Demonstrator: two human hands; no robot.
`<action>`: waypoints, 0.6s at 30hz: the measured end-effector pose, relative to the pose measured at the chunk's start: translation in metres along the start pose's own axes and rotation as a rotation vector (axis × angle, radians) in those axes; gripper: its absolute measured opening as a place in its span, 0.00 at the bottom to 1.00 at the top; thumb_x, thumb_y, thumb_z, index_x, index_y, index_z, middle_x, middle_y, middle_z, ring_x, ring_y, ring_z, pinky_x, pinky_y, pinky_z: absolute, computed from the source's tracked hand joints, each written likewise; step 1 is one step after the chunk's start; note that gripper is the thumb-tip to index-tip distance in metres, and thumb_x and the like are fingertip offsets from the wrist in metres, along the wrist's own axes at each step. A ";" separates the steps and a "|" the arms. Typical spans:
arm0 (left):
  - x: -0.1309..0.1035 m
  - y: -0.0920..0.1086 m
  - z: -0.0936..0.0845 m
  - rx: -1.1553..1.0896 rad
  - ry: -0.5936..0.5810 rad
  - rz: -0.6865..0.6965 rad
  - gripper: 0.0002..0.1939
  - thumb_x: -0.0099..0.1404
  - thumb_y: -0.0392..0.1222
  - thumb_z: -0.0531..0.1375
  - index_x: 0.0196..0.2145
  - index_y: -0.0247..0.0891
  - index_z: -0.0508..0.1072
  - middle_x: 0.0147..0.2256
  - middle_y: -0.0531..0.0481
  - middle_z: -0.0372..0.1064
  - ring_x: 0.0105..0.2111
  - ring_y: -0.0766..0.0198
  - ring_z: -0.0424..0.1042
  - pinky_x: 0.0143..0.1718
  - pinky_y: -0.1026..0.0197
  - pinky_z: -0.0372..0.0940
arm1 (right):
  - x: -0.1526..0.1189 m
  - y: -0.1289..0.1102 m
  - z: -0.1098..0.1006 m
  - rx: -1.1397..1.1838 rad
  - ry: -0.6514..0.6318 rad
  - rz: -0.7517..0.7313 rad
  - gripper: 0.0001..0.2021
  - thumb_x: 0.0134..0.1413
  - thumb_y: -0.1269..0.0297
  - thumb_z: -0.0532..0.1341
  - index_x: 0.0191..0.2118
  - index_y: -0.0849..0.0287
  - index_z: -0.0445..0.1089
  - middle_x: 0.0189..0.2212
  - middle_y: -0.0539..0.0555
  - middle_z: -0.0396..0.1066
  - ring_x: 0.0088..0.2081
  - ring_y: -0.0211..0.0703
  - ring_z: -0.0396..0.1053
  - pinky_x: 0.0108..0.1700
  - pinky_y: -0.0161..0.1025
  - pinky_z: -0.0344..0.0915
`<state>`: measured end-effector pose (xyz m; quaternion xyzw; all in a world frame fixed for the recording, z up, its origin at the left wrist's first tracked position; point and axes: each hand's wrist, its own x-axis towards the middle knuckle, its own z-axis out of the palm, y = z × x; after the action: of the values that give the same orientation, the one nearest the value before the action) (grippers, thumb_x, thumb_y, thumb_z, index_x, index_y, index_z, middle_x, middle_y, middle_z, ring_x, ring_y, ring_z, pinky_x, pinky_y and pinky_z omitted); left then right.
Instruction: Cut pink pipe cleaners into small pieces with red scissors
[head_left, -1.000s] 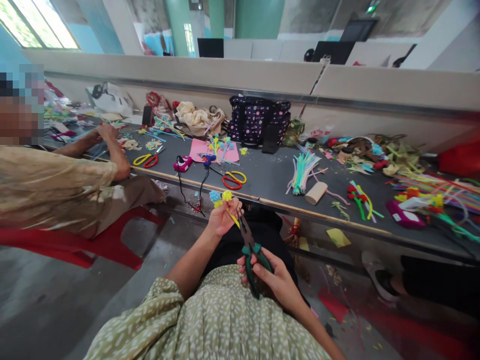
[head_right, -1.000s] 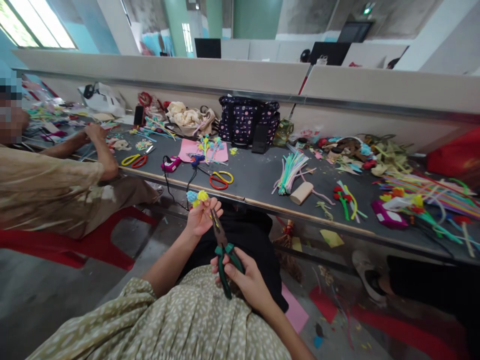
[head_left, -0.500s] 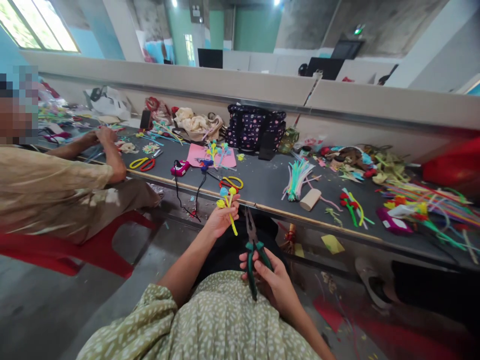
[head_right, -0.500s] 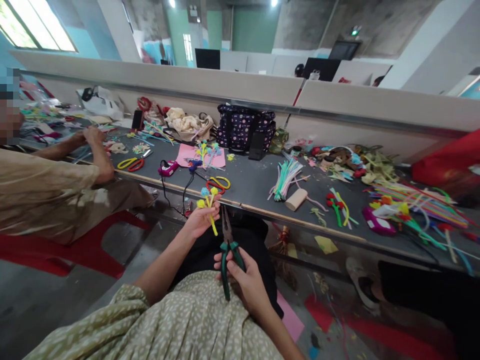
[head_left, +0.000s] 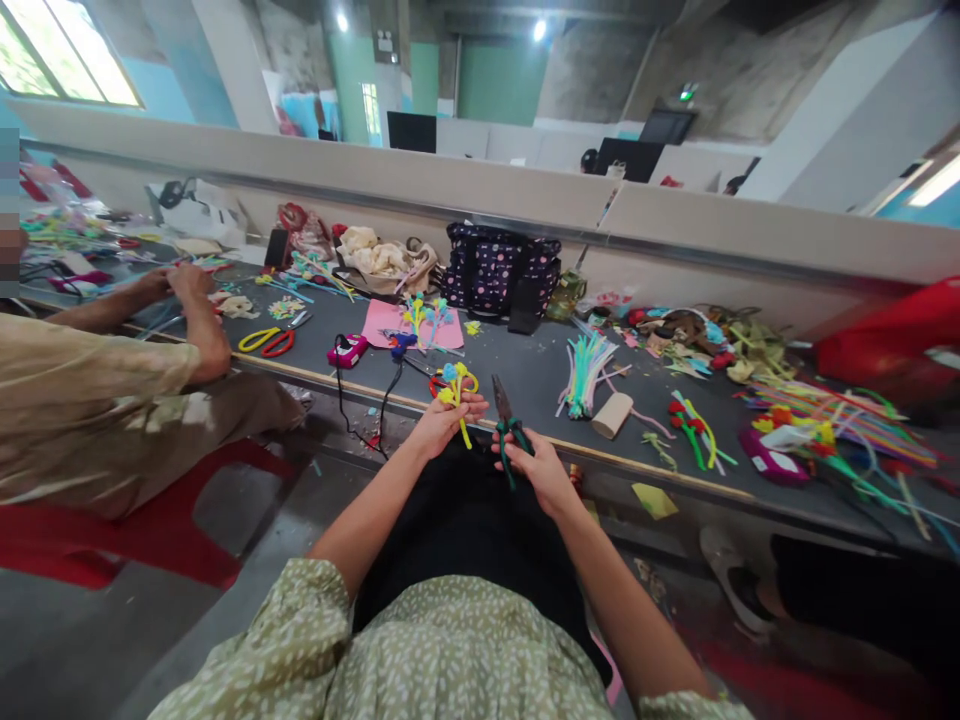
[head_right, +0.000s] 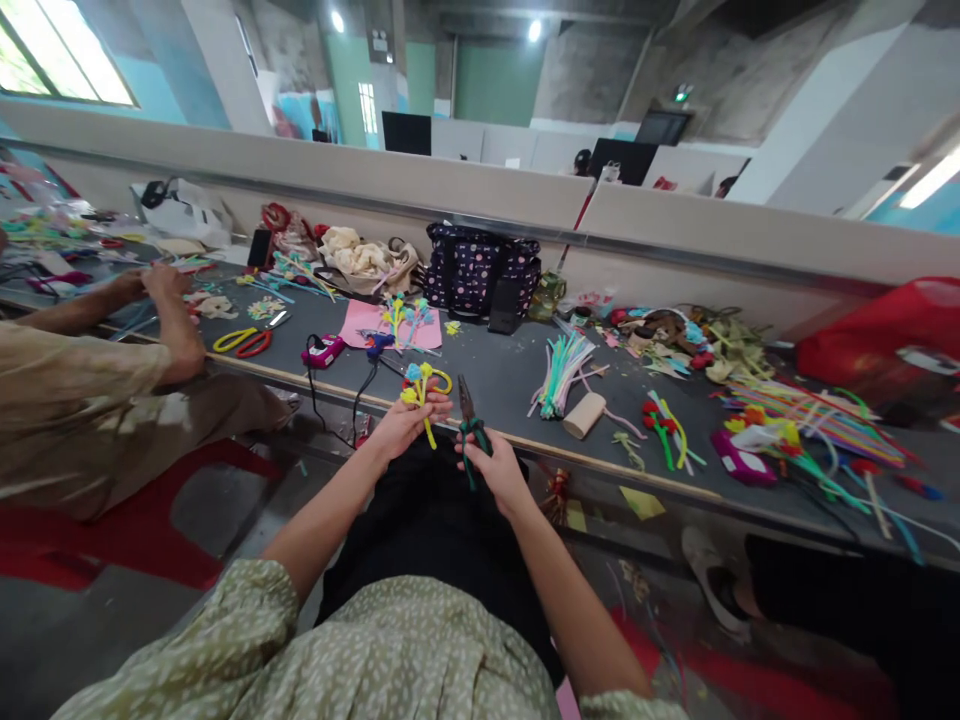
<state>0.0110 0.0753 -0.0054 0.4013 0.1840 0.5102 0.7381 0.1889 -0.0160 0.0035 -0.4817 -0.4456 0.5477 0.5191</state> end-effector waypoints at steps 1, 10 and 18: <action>0.008 0.001 -0.002 0.012 0.003 0.002 0.26 0.54 0.36 0.68 0.51 0.37 0.69 0.41 0.45 0.73 0.42 0.57 0.75 0.46 0.55 0.67 | 0.018 0.000 -0.003 -0.081 0.023 -0.021 0.16 0.43 0.57 0.67 0.36 0.59 0.67 0.36 0.54 0.72 0.37 0.46 0.73 0.37 0.43 0.72; 0.079 0.012 -0.009 0.066 0.161 0.021 0.20 0.52 0.31 0.64 0.44 0.35 0.74 0.33 0.50 0.72 0.23 0.75 0.62 0.23 0.70 0.56 | 0.141 -0.010 -0.023 -1.069 0.241 -0.131 0.08 0.51 0.69 0.59 0.39 0.62 0.68 0.40 0.63 0.71 0.44 0.53 0.69 0.45 0.44 0.63; 0.130 0.018 -0.035 -0.026 0.247 0.057 0.22 0.45 0.22 0.56 0.39 0.33 0.75 0.37 0.47 0.74 0.29 0.73 0.66 0.26 0.70 0.57 | 0.180 0.002 -0.019 -1.594 0.320 -0.150 0.13 0.56 0.63 0.59 0.44 0.66 0.67 0.43 0.68 0.69 0.47 0.58 0.65 0.43 0.45 0.62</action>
<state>0.0297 0.2097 0.0054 0.3306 0.2554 0.5791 0.7001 0.2083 0.1636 -0.0127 -0.7475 -0.6529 -0.0455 0.1131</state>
